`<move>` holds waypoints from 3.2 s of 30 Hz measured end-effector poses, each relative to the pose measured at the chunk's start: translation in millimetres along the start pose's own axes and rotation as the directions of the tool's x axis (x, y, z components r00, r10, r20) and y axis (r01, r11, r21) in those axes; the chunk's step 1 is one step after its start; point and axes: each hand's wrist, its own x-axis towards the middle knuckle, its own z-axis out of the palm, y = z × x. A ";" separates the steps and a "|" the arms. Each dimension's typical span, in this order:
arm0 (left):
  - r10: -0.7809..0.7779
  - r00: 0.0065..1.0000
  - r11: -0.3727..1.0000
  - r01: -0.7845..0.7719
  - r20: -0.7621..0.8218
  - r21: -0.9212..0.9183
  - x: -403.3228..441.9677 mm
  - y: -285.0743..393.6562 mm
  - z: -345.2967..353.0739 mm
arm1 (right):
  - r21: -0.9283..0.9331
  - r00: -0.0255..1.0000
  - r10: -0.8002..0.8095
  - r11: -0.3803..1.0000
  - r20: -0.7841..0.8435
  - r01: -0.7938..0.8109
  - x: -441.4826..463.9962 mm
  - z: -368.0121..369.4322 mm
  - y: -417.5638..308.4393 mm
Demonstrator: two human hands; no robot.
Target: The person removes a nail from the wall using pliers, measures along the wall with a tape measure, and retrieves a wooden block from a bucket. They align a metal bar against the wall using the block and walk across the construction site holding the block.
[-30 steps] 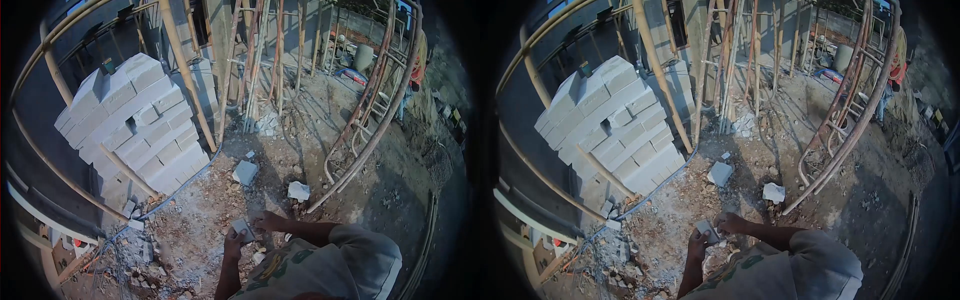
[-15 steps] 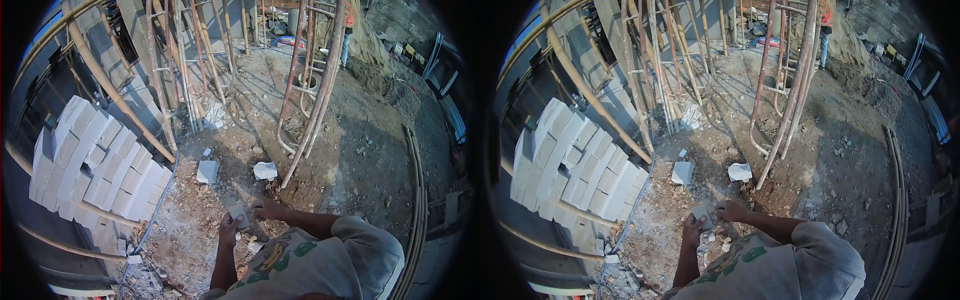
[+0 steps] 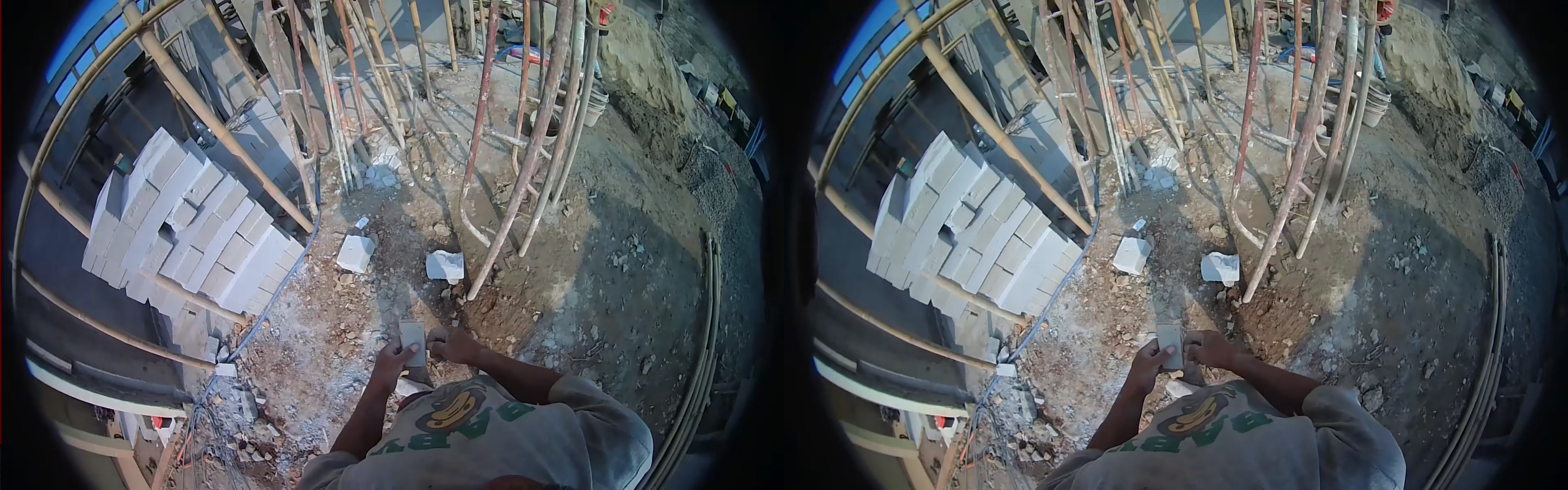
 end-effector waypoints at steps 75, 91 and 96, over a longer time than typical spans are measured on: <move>-0.060 0.755 0.743 -0.403 0.653 0.534 577.1 32.0 1029.2 | 0.817 0.829 0.270 0.475 -0.489 0.327 -298.2 -997.7 388.6; -0.266 0.510 0.911 -0.145 0.818 0.387 656.2 16.0 1207.5 | 0.677 0.558 0.391 0.512 -0.732 0.529 -362.1 -1136.3 442.5; -0.264 0.500 0.768 -0.408 0.825 0.494 678.0 21.8 1295.1 | 0.698 0.508 0.480 0.526 -0.715 0.486 -407.3 -1198.0 442.2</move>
